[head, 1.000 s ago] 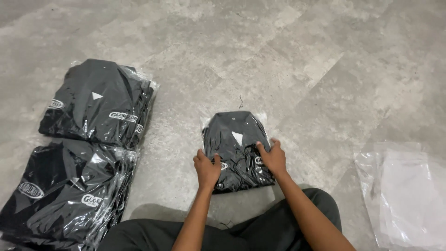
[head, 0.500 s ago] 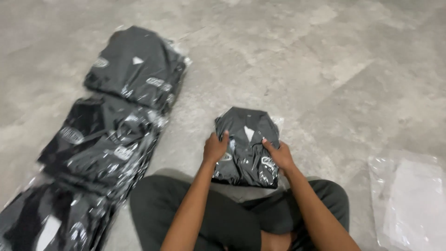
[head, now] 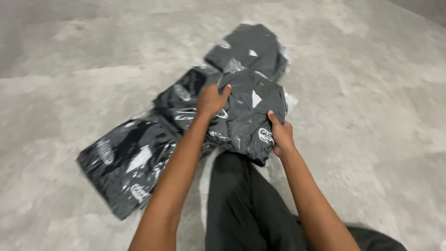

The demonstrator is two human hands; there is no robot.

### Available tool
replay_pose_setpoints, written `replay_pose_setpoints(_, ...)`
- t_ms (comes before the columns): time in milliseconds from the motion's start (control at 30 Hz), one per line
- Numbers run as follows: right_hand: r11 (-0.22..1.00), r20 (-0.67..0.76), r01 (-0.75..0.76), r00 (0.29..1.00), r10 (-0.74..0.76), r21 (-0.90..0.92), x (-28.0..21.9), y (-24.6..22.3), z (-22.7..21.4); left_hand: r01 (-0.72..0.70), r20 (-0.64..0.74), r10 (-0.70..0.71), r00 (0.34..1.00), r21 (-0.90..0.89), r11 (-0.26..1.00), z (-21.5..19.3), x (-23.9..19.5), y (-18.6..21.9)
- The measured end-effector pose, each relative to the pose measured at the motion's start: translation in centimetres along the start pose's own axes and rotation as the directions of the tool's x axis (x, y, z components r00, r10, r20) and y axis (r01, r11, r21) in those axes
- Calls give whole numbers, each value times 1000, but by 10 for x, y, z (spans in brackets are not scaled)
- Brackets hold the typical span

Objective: The person sits on the floor and folds black polo shirts, then places each folded shirt into a clear plastic bag. They smooth the plastic to remove air and arrange the packaged shirts into a neat stack.

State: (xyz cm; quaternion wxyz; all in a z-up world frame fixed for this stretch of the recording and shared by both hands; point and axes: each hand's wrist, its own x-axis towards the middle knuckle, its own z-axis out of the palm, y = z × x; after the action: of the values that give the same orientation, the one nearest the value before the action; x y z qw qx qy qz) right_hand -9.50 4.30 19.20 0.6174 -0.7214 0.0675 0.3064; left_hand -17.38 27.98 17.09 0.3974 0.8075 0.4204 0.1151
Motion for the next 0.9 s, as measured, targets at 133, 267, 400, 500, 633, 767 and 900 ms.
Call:
replay_pose_setpoints(133, 1000, 92, 9, 996, -7, -25, -21, 1, 87, 26, -79, -20, 997, 76, 997, -101, -6, -41)
replay_pose_setpoints(267, 990, 188, -93, 976, 111, -104, -61, 39, 157, 22, -115, -8, 993, 121, 992, -179, -21, -109)
replay_pose_setpoints(400, 968, 439, -236, 864, 247, -81, -113, 112, 205, 193, -88, -176, 981, 279, 940, -233, -38, -201)
replay_pose_setpoints(500, 940, 519, -336, 795, 315, -56, -192, 107, 210, 246, -96, -229, 969, 244, 938, -256, -87, -231)
replay_pose_setpoints(633, 937, 573, -329, 749, 333, -114, -198, 167, 216, 289, -68, -281, 957, 226, 930, -257, -130, -246)
replay_pose_setpoints(767, 940, 564, -233, 754, 336, -249, -200, 169, 196, 200, -80, -183, 980, 315, 928, -215, -137, -280)
replay_pose_setpoints(900, 716, 651, 257, 675, 349, -649, -188, 147, 183, 145, -166, -90, 982, 356, 923, -202, -125, -296)
